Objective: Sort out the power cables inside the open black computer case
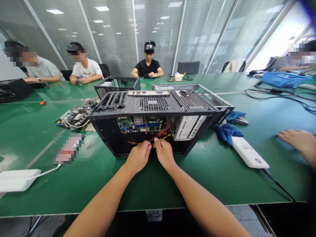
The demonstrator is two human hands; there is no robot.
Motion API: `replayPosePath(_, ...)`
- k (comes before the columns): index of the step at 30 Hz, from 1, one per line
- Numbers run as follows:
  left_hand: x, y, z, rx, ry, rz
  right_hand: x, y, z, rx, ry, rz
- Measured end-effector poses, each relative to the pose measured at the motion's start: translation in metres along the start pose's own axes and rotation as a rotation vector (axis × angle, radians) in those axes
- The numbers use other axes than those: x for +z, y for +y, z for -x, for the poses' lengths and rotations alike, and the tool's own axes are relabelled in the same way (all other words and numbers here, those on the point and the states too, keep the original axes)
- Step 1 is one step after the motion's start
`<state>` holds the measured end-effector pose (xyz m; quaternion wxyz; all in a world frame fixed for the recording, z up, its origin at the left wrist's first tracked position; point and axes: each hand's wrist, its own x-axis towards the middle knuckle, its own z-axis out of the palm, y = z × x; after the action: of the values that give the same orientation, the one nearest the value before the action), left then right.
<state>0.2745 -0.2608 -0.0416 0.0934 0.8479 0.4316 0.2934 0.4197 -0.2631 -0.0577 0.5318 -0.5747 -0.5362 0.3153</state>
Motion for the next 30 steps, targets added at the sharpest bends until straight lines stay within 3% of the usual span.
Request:
replayPosePath(4, -0.0019, 0.0025, -0.0006, -0.01, 0.001, 0.016, 0.0006, -0.0001, 0.0005, 0.007, -0.015, -0.005)
replayPosePath(10, -0.001, -0.0005, -0.0045, -0.128, -0.067, 0.252, 0.0042, 0.0058, 0.0, 0.022, -0.02, -0.007)
replayPosePath(14, -0.0007, -0.0022, -0.0032, -0.08, -0.022, 0.14, 0.0035, 0.0042, -0.0001, 0.023, -0.024, 0.022)
replayPosePath(20, -0.0054, -0.0003, -0.0009, 0.082, -0.084, -0.076, 0.0023, 0.0022, -0.0012, -0.012, -0.001, 0.054)
replayPosePath(24, -0.0052, -0.0007, -0.0013, 0.092, -0.06, -0.103, 0.0027, 0.0038, -0.0022, 0.021, -0.009, 0.012)
replayPosePath(27, -0.0025, -0.0022, -0.0025, 0.004, -0.061, 0.04, 0.0031, 0.0056, -0.0023, 0.042, -0.027, -0.015)
replayPosePath(30, -0.0004, -0.0042, -0.0043, -0.134, -0.145, 0.325, 0.0031, 0.0064, -0.0019, 0.065, -0.05, -0.037)
